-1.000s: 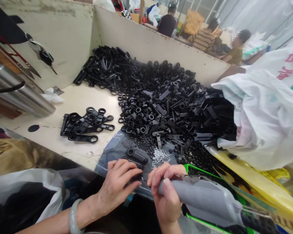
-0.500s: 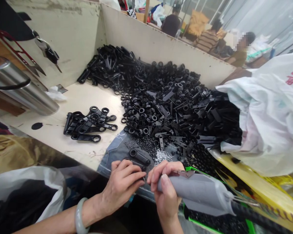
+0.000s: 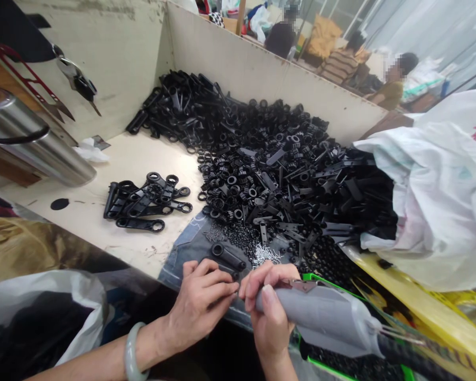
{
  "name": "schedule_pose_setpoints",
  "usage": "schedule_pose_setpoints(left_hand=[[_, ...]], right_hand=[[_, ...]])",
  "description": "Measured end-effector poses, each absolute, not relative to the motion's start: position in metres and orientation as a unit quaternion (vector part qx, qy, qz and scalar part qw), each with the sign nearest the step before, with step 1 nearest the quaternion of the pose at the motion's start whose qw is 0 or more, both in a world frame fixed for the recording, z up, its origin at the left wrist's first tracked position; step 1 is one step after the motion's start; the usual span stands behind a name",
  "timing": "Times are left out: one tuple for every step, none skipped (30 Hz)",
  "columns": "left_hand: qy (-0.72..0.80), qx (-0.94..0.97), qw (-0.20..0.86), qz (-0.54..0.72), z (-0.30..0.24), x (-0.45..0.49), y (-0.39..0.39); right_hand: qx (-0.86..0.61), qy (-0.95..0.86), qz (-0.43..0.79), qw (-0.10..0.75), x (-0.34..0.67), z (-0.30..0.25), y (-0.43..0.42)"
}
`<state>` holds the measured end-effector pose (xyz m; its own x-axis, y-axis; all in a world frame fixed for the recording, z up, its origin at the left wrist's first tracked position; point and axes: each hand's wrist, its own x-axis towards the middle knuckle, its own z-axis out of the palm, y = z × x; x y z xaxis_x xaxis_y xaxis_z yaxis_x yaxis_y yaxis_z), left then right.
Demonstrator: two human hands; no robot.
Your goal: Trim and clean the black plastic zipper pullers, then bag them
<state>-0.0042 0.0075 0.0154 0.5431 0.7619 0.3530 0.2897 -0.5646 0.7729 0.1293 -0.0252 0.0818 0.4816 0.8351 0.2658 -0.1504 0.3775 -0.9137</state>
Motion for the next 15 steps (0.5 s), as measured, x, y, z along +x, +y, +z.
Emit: schedule_pose_setpoints(left_hand=[[0.323,0.809,0.34,0.354,0.0159,-0.0041,0.0074],[0.322,0.808,0.343,0.355,0.0161,-0.0042,0.0072],[0.321,0.807,0.344,0.357,0.0161,-0.0043,0.0069],[0.319,0.806,0.344,0.359,0.0159,-0.0044,0.0067],[0.318,0.806,0.344,0.361,0.0157,-0.0045,0.0064],[0.318,0.806,0.343,0.361,0.0155,-0.0045,0.0062],[0.319,0.806,0.343,0.362,0.0152,-0.0045,0.006],[0.32,0.805,0.343,0.362,0.0149,-0.0043,0.0059],[0.321,0.806,0.343,0.361,0.0146,-0.0042,0.0059],[0.321,0.806,0.343,0.36,0.0142,-0.004,0.0059],[0.32,0.807,0.342,0.36,0.0138,-0.004,0.006],[0.319,0.807,0.342,0.361,0.0131,-0.0041,0.0061],[0.318,0.807,0.343,0.361,0.0123,-0.0044,0.0063],[0.316,0.808,0.345,0.358,0.0113,-0.0048,0.0066],[0.315,0.809,0.346,0.356,0.0102,-0.0055,0.0069]], right_hand=[[-0.444,-0.384,0.33,0.739,0.1295,0.0819,-0.0267],[-0.443,-0.384,0.324,0.743,0.1297,0.0823,-0.0281],[-0.442,-0.384,0.319,0.745,0.1302,0.0828,-0.0294],[-0.442,-0.383,0.315,0.748,0.1306,0.0833,-0.0303],[-0.442,-0.382,0.314,0.749,0.1311,0.0838,-0.0309],[-0.443,-0.381,0.314,0.748,0.1315,0.0841,-0.0312],[-0.444,-0.381,0.316,0.747,0.1318,0.0841,-0.0312],[-0.445,-0.38,0.317,0.746,0.132,0.0838,-0.0311],[-0.446,-0.379,0.319,0.745,0.1319,0.0833,-0.0309],[-0.447,-0.378,0.32,0.745,0.1317,0.0827,-0.0307],[-0.447,-0.378,0.321,0.745,0.1314,0.0819,-0.0306],[-0.445,-0.378,0.322,0.745,0.1309,0.0812,-0.0305],[-0.445,-0.379,0.323,0.744,0.1304,0.0806,-0.0304],[-0.445,-0.38,0.325,0.743,0.1299,0.0802,-0.0303],[-0.446,-0.38,0.326,0.742,0.1295,0.08,-0.0302]])
